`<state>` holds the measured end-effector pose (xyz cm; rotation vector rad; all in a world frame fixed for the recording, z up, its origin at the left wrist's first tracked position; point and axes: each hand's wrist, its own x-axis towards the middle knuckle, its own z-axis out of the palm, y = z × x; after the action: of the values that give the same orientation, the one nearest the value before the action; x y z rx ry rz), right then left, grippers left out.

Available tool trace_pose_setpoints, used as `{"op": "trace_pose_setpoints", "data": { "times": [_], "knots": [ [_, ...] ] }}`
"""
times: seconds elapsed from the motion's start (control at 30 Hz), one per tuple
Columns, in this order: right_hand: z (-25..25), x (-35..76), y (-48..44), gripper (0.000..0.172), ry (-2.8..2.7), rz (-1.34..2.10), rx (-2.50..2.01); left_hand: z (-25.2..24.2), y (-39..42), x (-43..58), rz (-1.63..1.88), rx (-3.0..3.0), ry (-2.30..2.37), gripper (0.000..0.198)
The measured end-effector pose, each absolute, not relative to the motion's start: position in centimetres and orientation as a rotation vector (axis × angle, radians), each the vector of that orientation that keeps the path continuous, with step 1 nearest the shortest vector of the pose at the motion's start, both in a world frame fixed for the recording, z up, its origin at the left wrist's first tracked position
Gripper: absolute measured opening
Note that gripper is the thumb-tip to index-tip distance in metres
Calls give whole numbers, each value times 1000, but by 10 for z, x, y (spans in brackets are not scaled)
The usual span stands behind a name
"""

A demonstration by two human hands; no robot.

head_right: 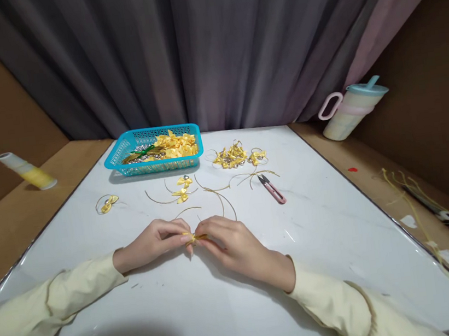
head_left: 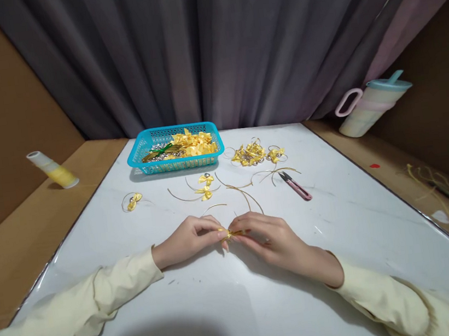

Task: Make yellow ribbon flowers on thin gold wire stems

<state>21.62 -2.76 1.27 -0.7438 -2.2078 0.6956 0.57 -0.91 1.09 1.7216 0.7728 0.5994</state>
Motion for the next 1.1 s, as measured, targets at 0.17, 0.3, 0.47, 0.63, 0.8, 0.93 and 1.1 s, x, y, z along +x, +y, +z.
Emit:
{"op": "trace_pose_setpoints", "data": {
  "times": [0.17,0.3,0.47,0.63,0.8,0.93,1.1],
  "knots": [
    [10,215,-27,13,-2175,681,-746,9,-8,6,610,1731,794,27],
    [9,214,-26,13,-2158,675,-738,8,-8,5,620,1729,785,27],
    [9,215,-26,12,-2168,686,-744,8,-8,6,629,1718,777,26],
    [8,215,-27,14,-2184,670,-749,7,-8,6,636,1752,768,24],
    [8,214,-26,13,-2185,649,-725,5,-9,6,665,1800,800,19],
    [10,215,-26,14,-2208,648,-721,6,-9,7,646,1815,810,25],
    [14,216,-26,15,-2233,684,-721,8,-10,7,641,1803,813,26]
  ]
}}
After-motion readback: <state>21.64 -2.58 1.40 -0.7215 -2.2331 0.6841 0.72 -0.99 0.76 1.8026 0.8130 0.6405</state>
